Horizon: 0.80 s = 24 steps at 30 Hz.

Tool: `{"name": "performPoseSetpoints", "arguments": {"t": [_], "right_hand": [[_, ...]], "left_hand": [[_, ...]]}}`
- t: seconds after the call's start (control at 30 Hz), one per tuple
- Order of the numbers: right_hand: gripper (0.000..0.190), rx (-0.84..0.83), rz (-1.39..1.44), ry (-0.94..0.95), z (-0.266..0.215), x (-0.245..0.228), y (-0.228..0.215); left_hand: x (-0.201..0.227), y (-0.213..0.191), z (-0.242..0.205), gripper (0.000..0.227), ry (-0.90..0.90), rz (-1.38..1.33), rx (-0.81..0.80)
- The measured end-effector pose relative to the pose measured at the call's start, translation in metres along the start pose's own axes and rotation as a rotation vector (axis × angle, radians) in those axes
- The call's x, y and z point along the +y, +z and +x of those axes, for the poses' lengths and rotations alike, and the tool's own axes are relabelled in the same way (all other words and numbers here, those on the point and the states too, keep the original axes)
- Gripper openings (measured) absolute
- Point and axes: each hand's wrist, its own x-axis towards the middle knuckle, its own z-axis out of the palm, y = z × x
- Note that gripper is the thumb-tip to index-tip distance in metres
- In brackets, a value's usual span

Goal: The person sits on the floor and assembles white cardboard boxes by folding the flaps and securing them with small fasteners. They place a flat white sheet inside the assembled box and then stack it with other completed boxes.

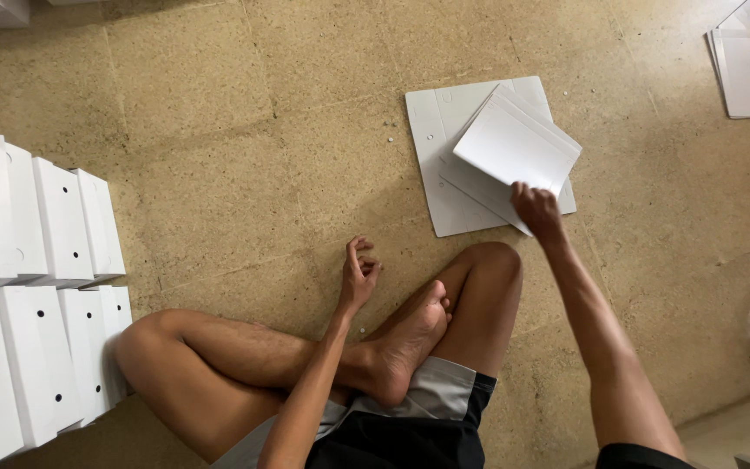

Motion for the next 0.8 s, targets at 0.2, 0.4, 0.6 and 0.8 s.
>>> {"name": "performPoseSetpoints", "arguments": {"t": [0.2, 0.4, 0.6, 0.8], "right_hand": [[0.009, 0.131, -0.198, 0.18, 0.099, 0.145, -0.017], [0.03, 0.286, 1.083, 0.577, 0.217, 0.167, -0.123], [0.024, 0.085, 1.625, 0.872, 0.225, 0.04, -0.183], [0.025, -0.428, 2.014, 1.026, 0.179, -0.116, -0.214]], "left_hand": [[0.017, -0.002, -0.002, 0.062, -0.065, -0.045, -0.021], [0.04, -0.017, 0.007, 0.081, -0.144, -0.082, 0.008], [0.102, -0.09, 0.037, 0.066, -0.037, -0.121, 0.121], [0.074, -0.17, 0.047, 0.055, -0.125, 0.116, 0.177]]}}
